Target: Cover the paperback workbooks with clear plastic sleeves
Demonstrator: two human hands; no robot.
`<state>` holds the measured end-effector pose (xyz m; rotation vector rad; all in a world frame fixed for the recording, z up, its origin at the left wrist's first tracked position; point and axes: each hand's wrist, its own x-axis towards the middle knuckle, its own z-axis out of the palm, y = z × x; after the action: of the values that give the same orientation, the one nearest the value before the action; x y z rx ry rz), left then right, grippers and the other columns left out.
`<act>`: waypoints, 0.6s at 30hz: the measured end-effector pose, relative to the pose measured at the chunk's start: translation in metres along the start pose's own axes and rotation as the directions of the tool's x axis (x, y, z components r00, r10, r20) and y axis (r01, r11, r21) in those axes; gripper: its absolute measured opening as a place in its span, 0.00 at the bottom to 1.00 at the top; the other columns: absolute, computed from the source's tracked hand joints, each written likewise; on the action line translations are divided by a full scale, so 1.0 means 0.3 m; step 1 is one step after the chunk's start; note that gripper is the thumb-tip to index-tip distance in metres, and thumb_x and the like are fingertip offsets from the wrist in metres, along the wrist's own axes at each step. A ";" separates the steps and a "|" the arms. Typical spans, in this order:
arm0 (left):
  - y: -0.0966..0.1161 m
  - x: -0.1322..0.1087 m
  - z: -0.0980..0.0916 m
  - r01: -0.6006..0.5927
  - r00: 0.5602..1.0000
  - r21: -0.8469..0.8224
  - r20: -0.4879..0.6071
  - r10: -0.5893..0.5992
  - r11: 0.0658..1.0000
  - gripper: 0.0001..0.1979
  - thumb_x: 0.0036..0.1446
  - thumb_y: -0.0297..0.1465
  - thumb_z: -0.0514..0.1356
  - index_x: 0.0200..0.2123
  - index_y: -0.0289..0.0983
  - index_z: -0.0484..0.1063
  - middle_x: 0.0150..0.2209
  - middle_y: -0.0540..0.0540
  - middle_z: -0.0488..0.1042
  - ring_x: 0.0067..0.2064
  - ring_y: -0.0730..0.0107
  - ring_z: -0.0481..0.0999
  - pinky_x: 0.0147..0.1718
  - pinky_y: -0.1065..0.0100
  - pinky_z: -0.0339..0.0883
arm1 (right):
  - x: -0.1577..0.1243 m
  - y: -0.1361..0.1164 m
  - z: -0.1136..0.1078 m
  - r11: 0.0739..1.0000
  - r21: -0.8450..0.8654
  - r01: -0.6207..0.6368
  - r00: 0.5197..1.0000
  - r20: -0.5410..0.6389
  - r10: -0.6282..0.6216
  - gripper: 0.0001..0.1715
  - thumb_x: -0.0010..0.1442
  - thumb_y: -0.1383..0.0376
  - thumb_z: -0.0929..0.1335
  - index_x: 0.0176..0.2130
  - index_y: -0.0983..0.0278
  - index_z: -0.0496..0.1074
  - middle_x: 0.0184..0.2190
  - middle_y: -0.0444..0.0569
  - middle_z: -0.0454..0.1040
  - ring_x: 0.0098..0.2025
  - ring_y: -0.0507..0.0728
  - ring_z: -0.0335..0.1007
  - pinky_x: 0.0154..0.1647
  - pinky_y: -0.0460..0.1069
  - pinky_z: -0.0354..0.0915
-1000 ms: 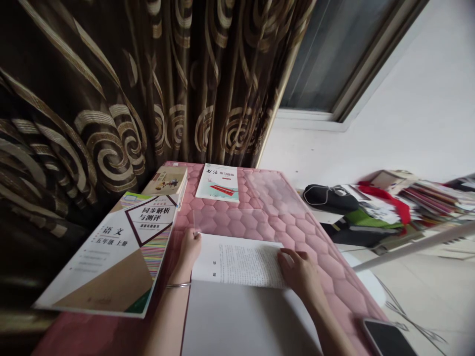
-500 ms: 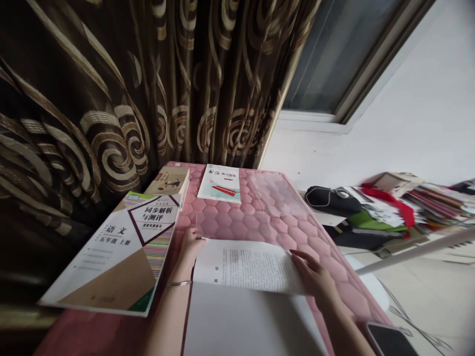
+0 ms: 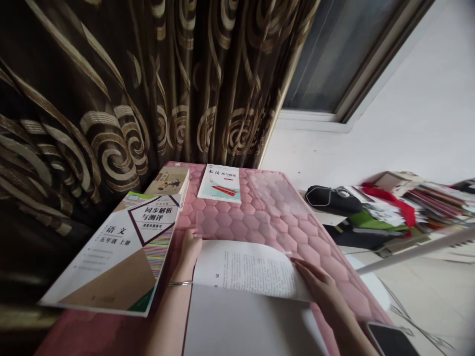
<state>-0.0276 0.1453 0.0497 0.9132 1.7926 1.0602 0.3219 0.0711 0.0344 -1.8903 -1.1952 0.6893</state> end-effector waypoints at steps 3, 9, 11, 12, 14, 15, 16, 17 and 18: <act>0.004 0.008 0.002 -0.017 1.000 0.023 0.012 0.016 1.000 0.27 0.40 0.17 0.56 0.48 0.30 0.70 0.38 0.42 0.80 0.35 0.66 0.78 0.29 0.73 0.65 | -0.033 -0.036 -0.002 0.997 0.077 -0.004 0.999 0.032 0.001 0.27 0.45 0.46 0.69 0.35 0.61 0.83 0.39 0.50 0.82 0.44 0.63 0.77 0.38 0.47 0.71; 0.008 0.005 0.009 -0.050 0.999 0.121 -0.011 0.051 0.991 0.23 0.44 0.16 0.58 0.46 0.31 0.69 0.41 0.42 0.79 0.39 0.68 0.77 0.31 0.75 0.64 | -0.072 -0.072 0.012 0.997 0.073 0.000 1.000 0.006 -0.001 0.25 0.41 0.49 0.71 0.32 0.64 0.82 0.29 0.51 0.82 0.34 0.62 0.78 0.29 0.47 0.69; 0.002 0.005 0.010 -0.070 0.996 0.160 -0.038 0.077 0.985 0.21 0.45 0.17 0.59 0.46 0.31 0.69 0.40 0.43 0.78 0.38 0.68 0.77 0.30 0.76 0.64 | -0.075 -0.076 0.013 0.998 0.060 -0.035 0.999 0.013 0.034 0.25 0.40 0.50 0.70 0.32 0.64 0.82 0.29 0.52 0.82 0.35 0.63 0.78 0.28 0.47 0.69; -0.001 0.005 0.011 -0.076 0.996 0.171 -0.037 0.083 0.982 0.20 0.46 0.18 0.59 0.46 0.31 0.69 0.39 0.43 0.78 0.38 0.68 0.77 0.30 0.75 0.64 | -0.078 -0.080 0.013 0.997 0.054 -0.047 0.999 0.000 0.047 0.24 0.40 0.50 0.70 0.31 0.64 0.82 0.30 0.52 0.82 0.36 0.64 0.78 0.29 0.48 0.69; -0.008 0.005 0.011 -0.089 0.996 0.169 -0.016 0.093 0.982 0.20 0.47 0.20 0.60 0.47 0.31 0.68 0.38 0.42 0.78 0.36 0.68 0.77 0.29 0.75 0.63 | -0.089 -0.096 0.012 0.998 0.031 -0.061 0.997 -0.049 0.062 0.23 0.39 0.50 0.69 0.29 0.63 0.82 0.30 0.51 0.82 0.38 0.66 0.78 0.31 0.48 0.70; -0.011 0.006 0.011 -0.096 0.995 0.165 -0.006 0.098 0.982 0.20 0.48 0.20 0.60 0.47 0.31 0.67 0.38 0.42 0.78 0.36 0.68 0.77 0.28 0.75 0.63 | -0.095 -0.106 0.010 0.997 0.012 -0.071 0.995 -0.073 0.072 0.22 0.39 0.51 0.69 0.28 0.63 0.81 0.29 0.51 0.82 0.39 0.66 0.78 0.32 0.48 0.70; -0.013 0.006 0.010 -0.102 0.995 0.169 -0.006 0.104 0.980 0.19 0.49 0.21 0.60 0.47 0.31 0.67 0.38 0.41 0.78 0.36 0.68 0.77 0.29 0.74 0.63 | -0.101 -0.115 0.007 0.997 -0.006 -0.082 0.993 -0.087 0.081 0.21 0.39 0.51 0.68 0.27 0.62 0.81 0.28 0.50 0.82 0.39 0.67 0.78 0.32 0.48 0.70; -0.014 0.006 0.010 -0.113 0.993 0.181 -0.016 0.118 0.977 0.18 0.50 0.21 0.60 0.46 0.32 0.67 0.39 0.41 0.78 0.37 0.68 0.77 0.29 0.74 0.63 | -0.107 -0.123 0.004 0.995 -0.021 -0.093 0.992 -0.091 0.091 0.21 0.39 0.51 0.68 0.27 0.62 0.81 0.28 0.49 0.81 0.39 0.67 0.78 0.32 0.48 0.70; -0.014 0.007 0.010 -0.130 0.990 0.198 -0.032 0.139 0.972 0.15 0.51 0.22 0.60 0.44 0.33 0.68 0.39 0.41 0.78 0.38 0.67 0.77 0.30 0.74 0.63 | -0.112 -0.129 0.000 0.994 -0.032 -0.101 0.991 -0.089 0.098 0.21 0.38 0.51 0.68 0.27 0.62 0.81 0.27 0.49 0.81 0.40 0.68 0.78 0.32 0.48 0.70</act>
<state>-0.0262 0.1464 0.0443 1.1517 1.9198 1.0077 0.2892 0.0504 0.0678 -2.0008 -1.0709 0.6352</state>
